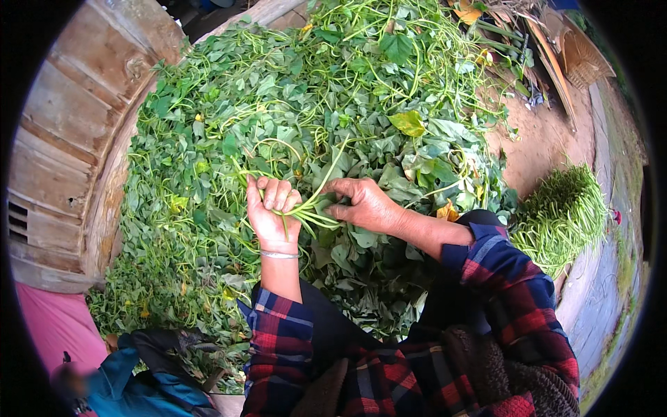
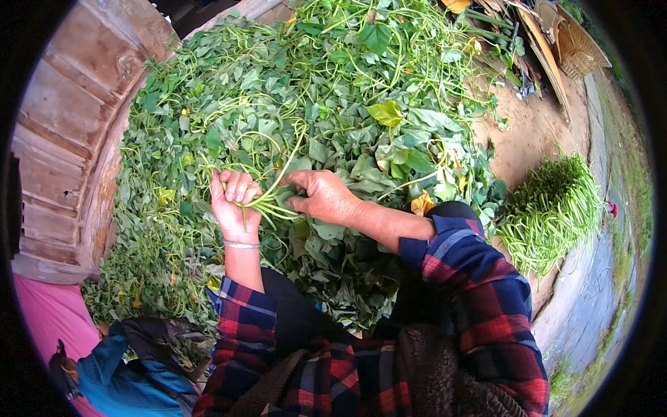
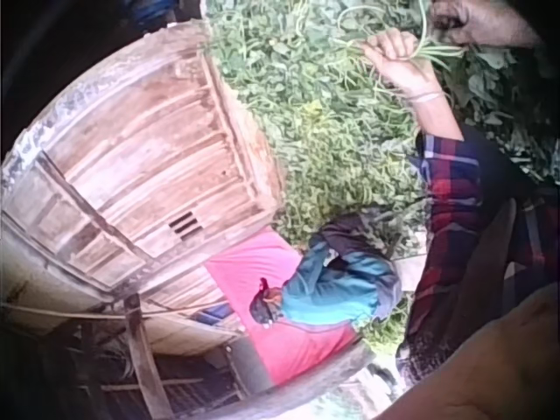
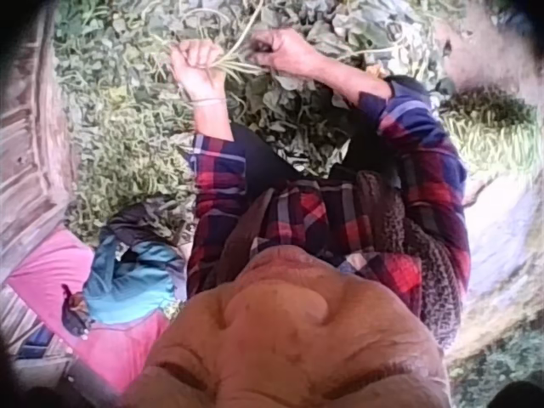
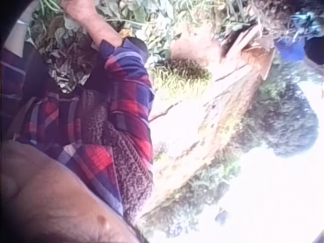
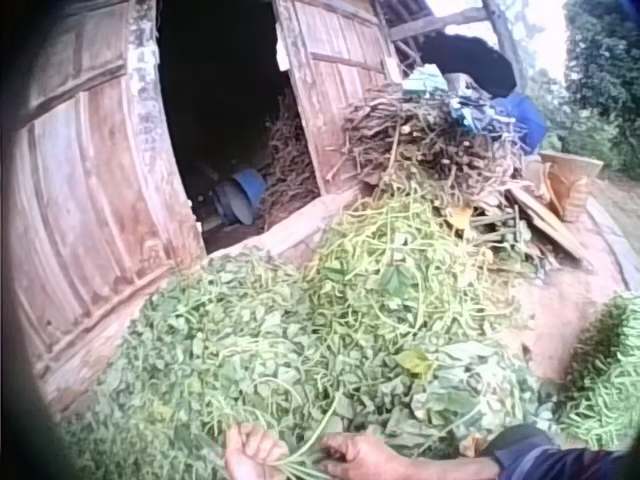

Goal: The person sits on the ground and sorts through a large pile of green leafy vegetables, picking up stems and leaves, separating them, and placing the sorted portions into a pile beside them.

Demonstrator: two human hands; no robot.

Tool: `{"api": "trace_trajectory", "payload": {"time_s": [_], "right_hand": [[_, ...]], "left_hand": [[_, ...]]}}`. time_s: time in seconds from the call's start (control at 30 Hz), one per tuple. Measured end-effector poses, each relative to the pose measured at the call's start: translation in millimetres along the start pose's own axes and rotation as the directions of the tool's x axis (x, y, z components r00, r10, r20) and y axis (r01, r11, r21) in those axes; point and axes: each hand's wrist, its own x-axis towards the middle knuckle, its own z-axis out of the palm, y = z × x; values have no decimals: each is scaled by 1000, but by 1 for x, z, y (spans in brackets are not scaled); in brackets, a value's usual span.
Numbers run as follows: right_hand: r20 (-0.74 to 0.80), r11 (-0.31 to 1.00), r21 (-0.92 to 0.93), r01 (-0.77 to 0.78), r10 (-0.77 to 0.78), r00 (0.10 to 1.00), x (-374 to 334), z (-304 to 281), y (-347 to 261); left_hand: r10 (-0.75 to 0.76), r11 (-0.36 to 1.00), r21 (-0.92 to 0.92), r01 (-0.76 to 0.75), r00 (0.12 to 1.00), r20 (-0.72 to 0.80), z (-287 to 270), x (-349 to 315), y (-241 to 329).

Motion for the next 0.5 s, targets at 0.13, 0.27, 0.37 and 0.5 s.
{"api": "trace_trajectory", "payload": {"time_s": [0.13,0.27,0.37,0.5], "right_hand": [[35,981,150,-125,121,992,2,2,-2],[151,947,297,-123,80,985,3,8,7],[145,913,375,-158,110,983,4,8,8],[13,985,169,35,-38,999,6,5,13]], "left_hand": [[-6,1000,-17,6,1000,-2,0,-1,-2],[-33,999,-19,32,999,-12,1,-1,-8],[-49,999,0,49,999,-2,0,0,-11],[-44,999,31,45,999,-19,1,0,-14]]}}
